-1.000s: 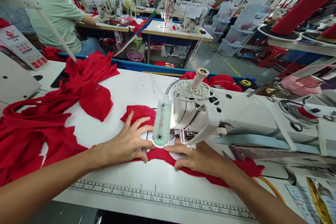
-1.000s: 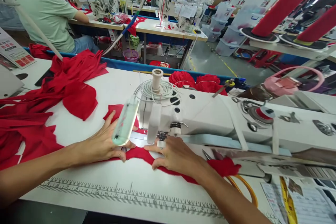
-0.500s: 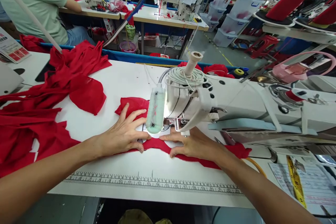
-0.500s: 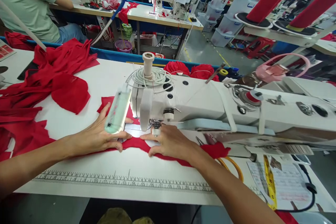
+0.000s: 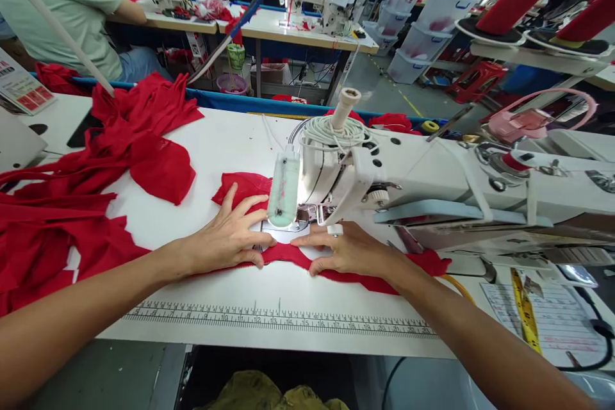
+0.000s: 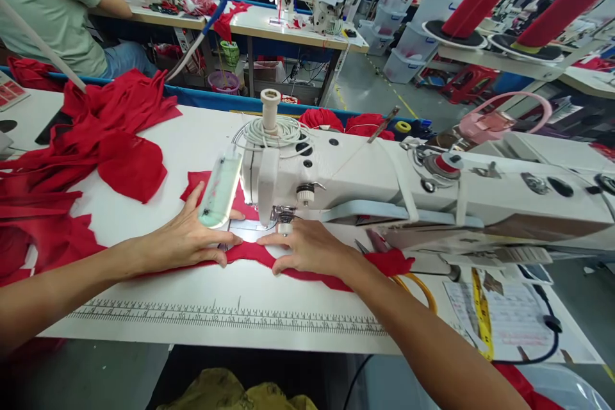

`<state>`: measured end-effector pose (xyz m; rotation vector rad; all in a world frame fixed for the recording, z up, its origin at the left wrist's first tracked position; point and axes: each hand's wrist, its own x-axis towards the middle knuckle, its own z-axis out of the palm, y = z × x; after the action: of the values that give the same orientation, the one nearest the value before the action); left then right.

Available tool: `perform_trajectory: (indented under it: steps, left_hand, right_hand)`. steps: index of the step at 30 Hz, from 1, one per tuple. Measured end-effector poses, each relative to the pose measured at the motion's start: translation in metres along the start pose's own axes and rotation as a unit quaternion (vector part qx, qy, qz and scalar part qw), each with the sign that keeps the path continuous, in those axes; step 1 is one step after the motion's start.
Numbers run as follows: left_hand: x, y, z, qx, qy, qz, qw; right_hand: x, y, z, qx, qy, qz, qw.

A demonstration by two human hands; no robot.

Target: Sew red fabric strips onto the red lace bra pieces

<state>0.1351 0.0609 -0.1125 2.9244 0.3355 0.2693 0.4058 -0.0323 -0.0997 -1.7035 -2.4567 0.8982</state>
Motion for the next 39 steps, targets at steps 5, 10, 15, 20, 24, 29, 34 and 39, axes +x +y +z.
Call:
perform_trajectory:
  steps: [5, 10, 15, 20, 24, 29, 34, 39]
  left_hand:
    - [0.0018, 0.0011, -0.0022, 0.007, -0.017, -0.003, 1.000]
    - [0.0016, 0.0014, -0.0018, 0.016, -0.001, 0.005, 1.000]
    - [0.0005, 0.0006, -0.0011, 0.009, -0.001, 0.006, 1.000]
    - [-0.0004, -0.0011, -0.0011, 0.004, -0.007, 0.003, 1.000]
    - [-0.0004, -0.0011, -0.0007, 0.014, 0.000, 0.006, 1.000]
    - [-0.0004, -0.0014, -0.0001, 0.008, 0.004, 0.011, 1.000]
    - [-0.0014, -0.0032, 0.0009, -0.001, -0.006, 0.013, 1.000]
    - [-0.0054, 0.0033, -0.0020, -0.003, 0.014, -0.019, 1.000]
  right_hand:
    - [-0.0006, -0.0002, -0.0009, 0.004, 0.003, 0.002, 1.000]
    - [-0.0047, -0.0031, -0.0010, -0.019, 0.025, -0.015, 0.999]
    - [-0.0085, -0.0055, -0.0016, -0.040, 0.017, -0.077, 0.996]
    - [-0.0087, -0.0018, 0.0003, -0.037, 0.037, -0.080, 0.995]
    - [-0.0072, 0.0003, 0.0020, -0.037, 0.043, -0.074, 0.996]
    - [-0.0067, -0.0006, 0.0019, -0.036, 0.022, -0.038, 0.998]
    - [-0.0051, -0.0023, -0.0001, -0.006, 0.012, -0.031, 0.999]
    - [-0.0056, -0.0070, -0.0038, -0.016, 0.005, -0.043, 0.999]
